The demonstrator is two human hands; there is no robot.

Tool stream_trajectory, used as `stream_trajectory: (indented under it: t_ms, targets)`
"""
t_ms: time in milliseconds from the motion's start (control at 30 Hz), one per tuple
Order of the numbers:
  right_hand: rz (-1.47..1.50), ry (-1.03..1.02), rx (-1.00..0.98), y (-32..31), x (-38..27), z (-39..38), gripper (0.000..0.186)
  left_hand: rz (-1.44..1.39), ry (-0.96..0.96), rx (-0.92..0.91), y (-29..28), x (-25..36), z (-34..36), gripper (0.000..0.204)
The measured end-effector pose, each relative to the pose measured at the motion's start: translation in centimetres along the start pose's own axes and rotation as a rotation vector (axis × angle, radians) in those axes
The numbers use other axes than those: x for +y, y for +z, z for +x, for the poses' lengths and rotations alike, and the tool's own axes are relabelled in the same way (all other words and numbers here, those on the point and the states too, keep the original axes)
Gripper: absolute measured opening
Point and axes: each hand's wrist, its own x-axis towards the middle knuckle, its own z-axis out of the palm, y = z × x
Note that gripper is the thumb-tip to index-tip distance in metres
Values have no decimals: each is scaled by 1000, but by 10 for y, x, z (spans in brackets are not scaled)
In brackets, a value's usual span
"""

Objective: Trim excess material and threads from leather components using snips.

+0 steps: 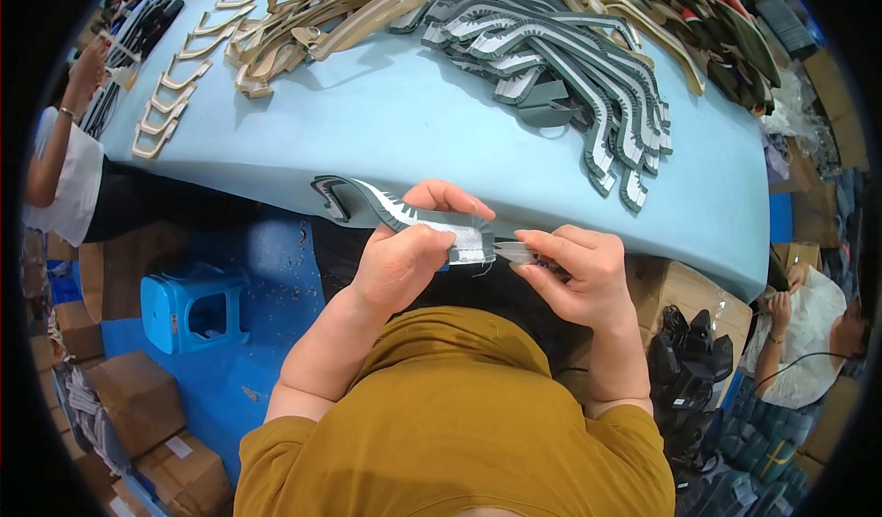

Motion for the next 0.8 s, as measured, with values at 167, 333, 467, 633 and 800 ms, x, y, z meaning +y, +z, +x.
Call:
stream_trajectory:
  t_ms: [167, 333, 467, 633, 800]
  targets:
    - [-88, -35, -25, -3, -4, 2, 30, 6, 4, 6, -1, -1, 0, 30]
    - [-181, -65, -12, -1, -2, 1, 28, 9, -4, 18, -1, 0, -1, 30]
    - [6, 84, 5, 1, 2, -2, 27, -44, -1, 33, 0, 1, 0, 28]
    - [97, 107, -37, 3, 3, -2, 30, -40, 4, 32, -2, -1, 1, 28]
    - [107, 127, -75, 2, 2, 0, 29, 60, -8, 48, -3, -6, 2, 27]
